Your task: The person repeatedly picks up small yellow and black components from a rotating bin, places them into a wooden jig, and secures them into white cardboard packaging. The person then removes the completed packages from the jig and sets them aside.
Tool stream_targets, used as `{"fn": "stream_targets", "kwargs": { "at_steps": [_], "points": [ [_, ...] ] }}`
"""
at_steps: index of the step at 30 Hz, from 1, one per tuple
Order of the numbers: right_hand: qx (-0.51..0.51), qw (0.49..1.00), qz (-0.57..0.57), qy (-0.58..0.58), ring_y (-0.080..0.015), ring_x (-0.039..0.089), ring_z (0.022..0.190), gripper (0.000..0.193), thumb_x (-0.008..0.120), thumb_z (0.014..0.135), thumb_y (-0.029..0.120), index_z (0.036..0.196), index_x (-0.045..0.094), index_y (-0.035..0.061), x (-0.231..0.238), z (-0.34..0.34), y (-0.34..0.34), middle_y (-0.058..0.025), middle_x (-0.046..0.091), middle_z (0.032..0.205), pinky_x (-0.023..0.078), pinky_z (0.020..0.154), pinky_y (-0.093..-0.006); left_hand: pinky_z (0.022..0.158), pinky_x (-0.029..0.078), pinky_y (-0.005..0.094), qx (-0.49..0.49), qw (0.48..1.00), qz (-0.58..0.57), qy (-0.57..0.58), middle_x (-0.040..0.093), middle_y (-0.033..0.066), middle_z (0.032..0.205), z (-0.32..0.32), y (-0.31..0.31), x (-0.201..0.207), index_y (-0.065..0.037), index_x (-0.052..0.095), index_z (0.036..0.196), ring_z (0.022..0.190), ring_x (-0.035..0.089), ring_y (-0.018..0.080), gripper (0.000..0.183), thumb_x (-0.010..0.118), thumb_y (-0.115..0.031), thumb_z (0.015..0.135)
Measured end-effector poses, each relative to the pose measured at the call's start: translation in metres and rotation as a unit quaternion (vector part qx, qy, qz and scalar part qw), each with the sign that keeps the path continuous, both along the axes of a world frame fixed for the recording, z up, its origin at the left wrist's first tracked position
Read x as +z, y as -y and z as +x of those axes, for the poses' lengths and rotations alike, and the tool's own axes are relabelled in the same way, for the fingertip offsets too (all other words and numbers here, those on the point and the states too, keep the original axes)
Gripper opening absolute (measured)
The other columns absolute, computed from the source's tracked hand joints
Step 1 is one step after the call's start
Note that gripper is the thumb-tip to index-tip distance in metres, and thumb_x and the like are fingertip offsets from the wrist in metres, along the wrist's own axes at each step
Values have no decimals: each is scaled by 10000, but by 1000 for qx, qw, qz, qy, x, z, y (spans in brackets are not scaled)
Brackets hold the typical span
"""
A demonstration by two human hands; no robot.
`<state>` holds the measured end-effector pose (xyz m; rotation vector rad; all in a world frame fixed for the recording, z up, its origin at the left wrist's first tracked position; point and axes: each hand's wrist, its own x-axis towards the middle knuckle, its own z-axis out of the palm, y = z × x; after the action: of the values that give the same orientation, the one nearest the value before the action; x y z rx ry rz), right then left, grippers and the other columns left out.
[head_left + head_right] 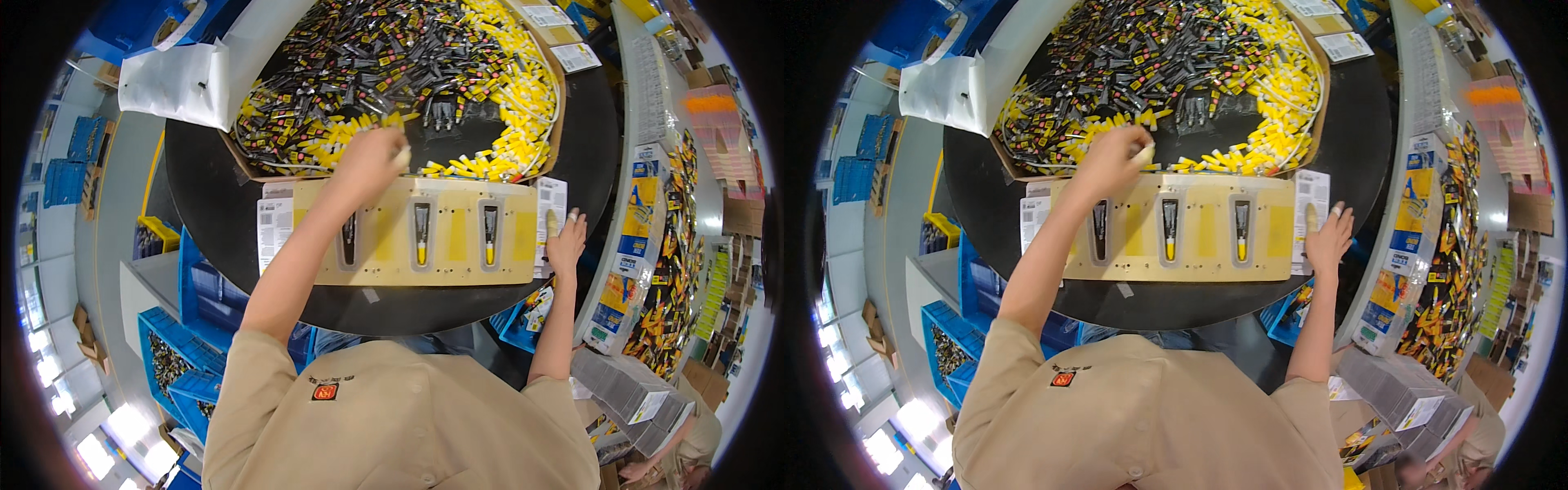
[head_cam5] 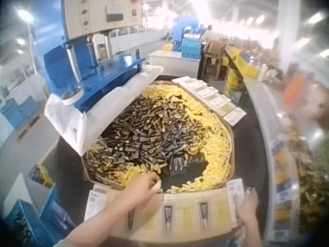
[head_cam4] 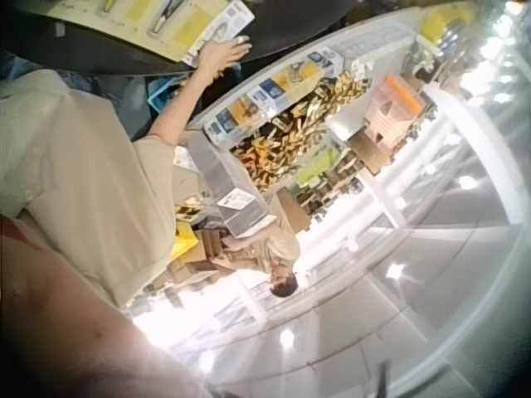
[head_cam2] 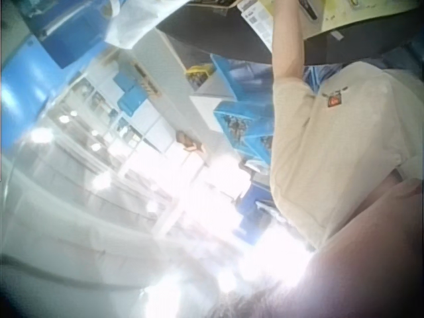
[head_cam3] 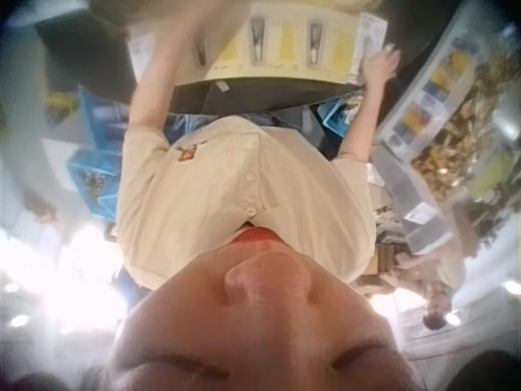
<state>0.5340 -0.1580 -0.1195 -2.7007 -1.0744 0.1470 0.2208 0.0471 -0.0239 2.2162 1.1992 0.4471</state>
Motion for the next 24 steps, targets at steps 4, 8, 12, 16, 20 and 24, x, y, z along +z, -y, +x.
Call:
{"fn": "stream_targets", "kwargs": {
  "at_steps": [4,8,12,16,20,24],
  "points": [
    [37,993,111,15,-363,325,1397,444,505,967,229,1385,490,82,-34,7,8,-126,453,1467,243,1138,-498,719,533,352,35,994,-94,-41,698,165,879,-80,67,21,-11,665,1064,774,693,276,249,647,-134,848],
    [90,956,224,169,-339,468,1252,335,592,898,142,1220,628,61,-22,-1,7,-101,588,1322,363,1025,-447,695,526,406,27,983,-126,-134,674,189,794,-97,108,18,10,571,967,770,675,344,236,693,-95,794],
    [16,959,245,142,-298,536,896,183,632,893,143,998,680,0,34,-24,15,-132,621,945,435,811,-416,679,521,418,58,982,-157,-82,671,232,864,-113,110,15,-5,554,1104,809,677,361,405,749,-183,796],
    [43,925,358,-118,-344,602,784,239,609,842,38,1073,632,-20,79,-84,35,-183,614,896,476,690,-388,758,535,436,214,966,34,-143,635,269,1083,-180,89,10,49,524,1246,938,655,401,609,769,-273,792],
    [137,933,250,-218,-495,561,1091,500,563,847,61,1298,444,-121,67,-167,16,-347,599,1116,420,974,-481,795,540,462,158,938,14,-307,620,257,1111,-203,74,0,100,569,1153,956,644,424,536,740,-266,802],
    [132,927,236,-258,-442,589,1084,440,539,926,57,1355,457,1,54,-203,-6,-283,597,1175,467,902,-436,746,545,422,172,922,0,-347,683,222,964,-195,72,41,43,626,998,864,685,362,275,697,-173,843]
  ]
}}
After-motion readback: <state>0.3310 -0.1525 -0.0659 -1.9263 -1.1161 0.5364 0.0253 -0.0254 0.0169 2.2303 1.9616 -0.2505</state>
